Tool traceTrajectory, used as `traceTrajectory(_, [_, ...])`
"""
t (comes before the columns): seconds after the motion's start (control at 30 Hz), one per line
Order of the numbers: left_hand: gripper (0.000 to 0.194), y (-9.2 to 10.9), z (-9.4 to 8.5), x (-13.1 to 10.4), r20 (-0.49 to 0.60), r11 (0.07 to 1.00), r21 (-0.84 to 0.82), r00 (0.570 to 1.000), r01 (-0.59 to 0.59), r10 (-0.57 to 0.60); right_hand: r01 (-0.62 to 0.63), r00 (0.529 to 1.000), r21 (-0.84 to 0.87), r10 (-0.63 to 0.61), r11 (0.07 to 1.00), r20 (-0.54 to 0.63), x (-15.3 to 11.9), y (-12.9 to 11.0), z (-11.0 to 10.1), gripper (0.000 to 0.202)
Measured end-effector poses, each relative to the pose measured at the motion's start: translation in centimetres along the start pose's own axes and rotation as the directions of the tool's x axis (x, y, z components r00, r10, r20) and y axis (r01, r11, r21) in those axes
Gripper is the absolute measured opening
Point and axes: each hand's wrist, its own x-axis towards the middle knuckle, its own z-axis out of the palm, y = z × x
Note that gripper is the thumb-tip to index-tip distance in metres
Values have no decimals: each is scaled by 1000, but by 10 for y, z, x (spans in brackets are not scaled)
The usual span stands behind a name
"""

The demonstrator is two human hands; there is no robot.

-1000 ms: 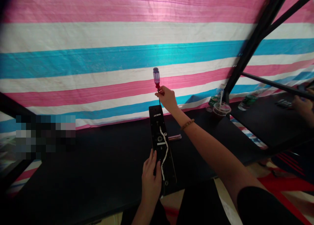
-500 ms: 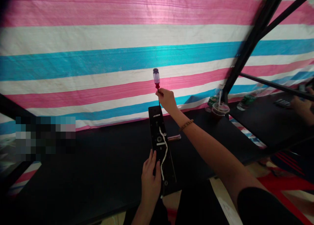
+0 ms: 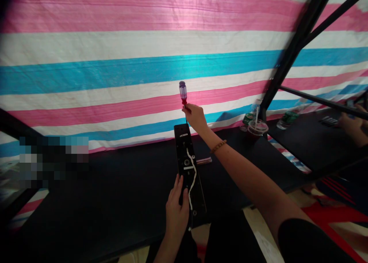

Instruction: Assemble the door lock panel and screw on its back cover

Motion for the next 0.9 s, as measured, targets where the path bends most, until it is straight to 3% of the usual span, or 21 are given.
traceTrajectory(0.13, [48, 0, -1, 0, 20, 1000, 10, 1000, 0, 0, -29, 999, 120, 26, 992, 29, 0, 3, 2, 18])
traceTrajectory(0.37, [47, 2, -1, 0, 12, 1000, 24, 1000, 5, -6, -16, 1000, 239, 13, 971, 16, -3, 5, 3, 12])
traceTrajectory(0.9, [47, 2, -2, 1, 16, 1000, 6, 1000, 7, -7, 13, 1000, 231, -17, 973, 19, -13, 4, -3, 10])
